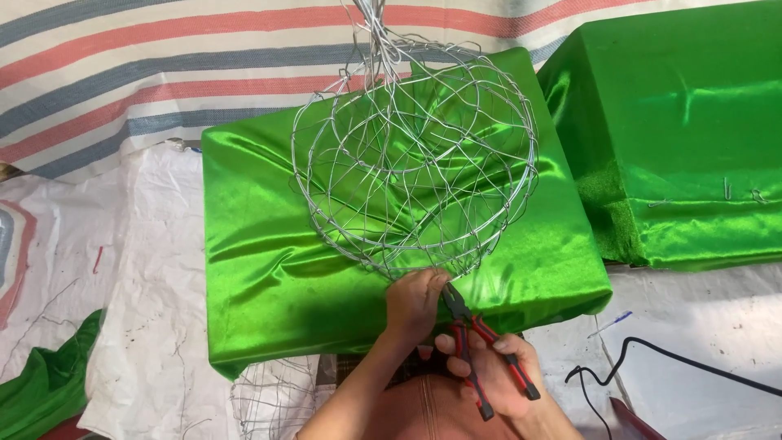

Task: The person is weaving and securing thin metal wires onto a larger wire frame using pliers to cut and bend the wires.

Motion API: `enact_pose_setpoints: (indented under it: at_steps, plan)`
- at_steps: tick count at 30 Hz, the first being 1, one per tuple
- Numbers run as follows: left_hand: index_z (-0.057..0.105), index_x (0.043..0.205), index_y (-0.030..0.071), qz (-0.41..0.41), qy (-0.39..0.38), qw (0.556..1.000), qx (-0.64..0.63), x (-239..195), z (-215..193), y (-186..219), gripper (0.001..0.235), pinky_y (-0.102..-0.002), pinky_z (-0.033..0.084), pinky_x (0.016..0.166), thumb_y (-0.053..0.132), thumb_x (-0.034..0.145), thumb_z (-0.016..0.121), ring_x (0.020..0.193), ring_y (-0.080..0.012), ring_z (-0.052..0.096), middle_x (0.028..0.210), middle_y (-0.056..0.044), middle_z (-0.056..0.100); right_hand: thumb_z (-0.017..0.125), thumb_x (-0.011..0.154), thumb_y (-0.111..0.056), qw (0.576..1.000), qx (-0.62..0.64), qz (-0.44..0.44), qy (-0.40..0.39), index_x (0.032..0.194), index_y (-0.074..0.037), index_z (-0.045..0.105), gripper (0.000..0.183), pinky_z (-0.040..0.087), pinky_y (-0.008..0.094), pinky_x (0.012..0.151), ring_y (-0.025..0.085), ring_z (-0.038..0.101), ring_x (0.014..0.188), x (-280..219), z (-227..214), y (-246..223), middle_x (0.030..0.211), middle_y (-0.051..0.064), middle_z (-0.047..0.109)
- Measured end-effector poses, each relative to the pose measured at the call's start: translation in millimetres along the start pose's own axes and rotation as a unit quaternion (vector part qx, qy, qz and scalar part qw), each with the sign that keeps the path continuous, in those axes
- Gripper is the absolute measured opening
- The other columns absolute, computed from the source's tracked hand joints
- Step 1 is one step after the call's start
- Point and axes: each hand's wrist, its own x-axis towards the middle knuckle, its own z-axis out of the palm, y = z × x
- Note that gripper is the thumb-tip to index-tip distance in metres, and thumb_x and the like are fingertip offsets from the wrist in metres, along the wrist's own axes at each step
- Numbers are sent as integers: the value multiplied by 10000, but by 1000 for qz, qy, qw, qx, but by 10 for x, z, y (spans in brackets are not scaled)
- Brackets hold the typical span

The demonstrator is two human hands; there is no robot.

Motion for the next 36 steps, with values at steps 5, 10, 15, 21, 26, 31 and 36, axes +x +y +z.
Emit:
enact_pose_setpoints:
  at_steps: [5, 10, 15, 21, 26, 31, 36]
  plan:
    - [756, 932, 72, 11, 7, 1000, -25, -16, 70, -98, 302, -359, 502, 617, 302, 951, 562, 651, -245, 659, 783, -50, 742, 512, 858, -217, 1000, 13, 19, 18, 1449, 22, 409, 646, 572, 412, 572, 283, 560, 862, -35, -127, -16, 1318, 306, 559]
    - [740, 927, 55, 33, 6, 999, -33, -13, 61, -119, 255, -365, 514, 619, 264, 940, 595, 661, -263, 671, 808, -72, 750, 502, 874, -200, 999, 5, 9, 38, 1453, 57, 406, 640, 577, 412, 547, 280, 562, 833, -33, -168, -5, 1295, 319, 576]
    - [721, 914, 34, 67, 9, 997, -29, -4, 74, -152, 231, -375, 503, 593, 234, 951, 609, 619, -272, 649, 782, -82, 737, 490, 884, -212, 994, -42, 2, 97, 1382, 63, 462, 570, 545, 416, 493, 296, 577, 801, -45, -232, -57, 1297, 369, 586]
    - [704, 1060, 56, 0, -79, 997, -18, 17, 60, -220, 333, -387, 471, 553, 338, 977, 547, 532, -256, 609, 858, -48, 756, 508, 874, -223, 994, -55, 2, 91, 1300, 29, 519, 495, 536, 443, 522, 314, 585, 849, -26, -256, -55, 1327, 360, 591]
    - [713, 978, 64, -19, -76, 996, -46, 47, 31, -135, 321, -366, 455, 538, 343, 976, 555, 498, -224, 578, 916, 3, 636, 564, 789, -120, 992, -113, 7, 46, 1247, -38, 502, 469, 566, 487, 660, 362, 582, 980, -66, 85, -27, 1433, 325, 528]
    - [714, 767, 64, -9, -98, 994, -56, 81, -32, -92, 471, -355, 461, 564, 408, 992, 484, 489, -202, 544, 1260, 41, 713, 552, 626, 147, 917, -343, 8, 203, 1167, 129, 614, 544, 597, 501, 778, 409, 661, 977, -262, 112, -54, 1101, 338, 664]
    - [731, 856, 30, 34, -83, 993, -73, 75, -63, -58, 379, -313, 492, 546, 313, 998, 522, 538, -185, 613, 1207, -39, 762, 766, 547, -89, 214, -938, -127, 242, 1285, -120, 612, 754, 414, 501, 1007, 372, 447, 1268, -379, 62, -97, 1639, 125, 335]
